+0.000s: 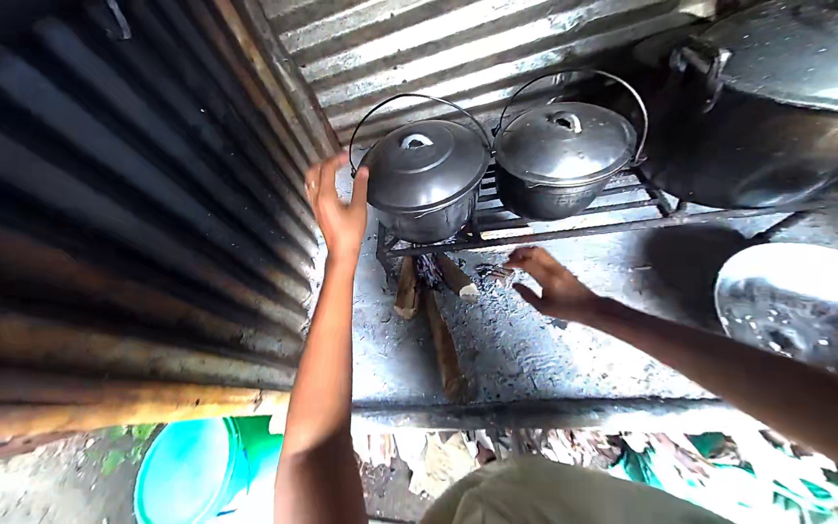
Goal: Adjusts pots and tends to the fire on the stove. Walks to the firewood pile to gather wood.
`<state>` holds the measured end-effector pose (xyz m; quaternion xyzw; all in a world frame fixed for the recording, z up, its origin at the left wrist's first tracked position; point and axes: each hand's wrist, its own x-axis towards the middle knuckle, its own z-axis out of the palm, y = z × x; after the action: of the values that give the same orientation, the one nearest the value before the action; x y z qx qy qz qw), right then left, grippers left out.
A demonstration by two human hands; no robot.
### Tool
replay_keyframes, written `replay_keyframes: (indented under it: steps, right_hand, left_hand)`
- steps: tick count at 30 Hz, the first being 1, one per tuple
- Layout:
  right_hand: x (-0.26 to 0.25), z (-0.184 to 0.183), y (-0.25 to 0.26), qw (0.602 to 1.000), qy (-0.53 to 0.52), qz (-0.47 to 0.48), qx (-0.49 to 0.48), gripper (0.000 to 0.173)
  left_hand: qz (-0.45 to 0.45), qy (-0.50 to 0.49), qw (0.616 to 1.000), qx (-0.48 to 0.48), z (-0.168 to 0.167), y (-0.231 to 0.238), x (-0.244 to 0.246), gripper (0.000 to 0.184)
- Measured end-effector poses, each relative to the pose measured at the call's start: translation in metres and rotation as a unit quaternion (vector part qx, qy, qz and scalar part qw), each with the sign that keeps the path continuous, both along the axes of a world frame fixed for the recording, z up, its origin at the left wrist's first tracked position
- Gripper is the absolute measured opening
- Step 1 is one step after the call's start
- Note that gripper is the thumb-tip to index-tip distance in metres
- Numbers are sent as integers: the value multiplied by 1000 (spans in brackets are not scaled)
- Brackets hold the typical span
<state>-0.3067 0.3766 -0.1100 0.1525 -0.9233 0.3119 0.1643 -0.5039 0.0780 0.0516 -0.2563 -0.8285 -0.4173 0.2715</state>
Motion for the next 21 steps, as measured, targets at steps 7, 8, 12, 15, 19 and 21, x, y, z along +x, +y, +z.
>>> replay_keyframes:
  steps: [7,8,12,15,19,21]
  right_hand:
    - [11,-68,-6,966,-247,-53,-58,30]
    - [5,-71,-15,961,-260,-66,-72,30]
    - [-29,-77,-50,954,-258,-128,-89,42]
    - [-52,-82,-67,952,-245,-174,-55,62]
    - [-68,-84,-75,936,-280,-212,-14,75]
    - [-73,-85,-74,935,-288,-208,7,74]
  left_hand:
    - [93,-296,942,-128,-181,-48,83,31]
    - [98,-326,927,-154,-198,-44,91,33]
    - [124,-371,900,-194,-240,-13,106,52]
    - [148,-354,900,-207,-252,1,104,63]
    - [151,-360,891,-231,-253,3,92,64]
    - [131,-374,890,-227,-250,-1,85,63]
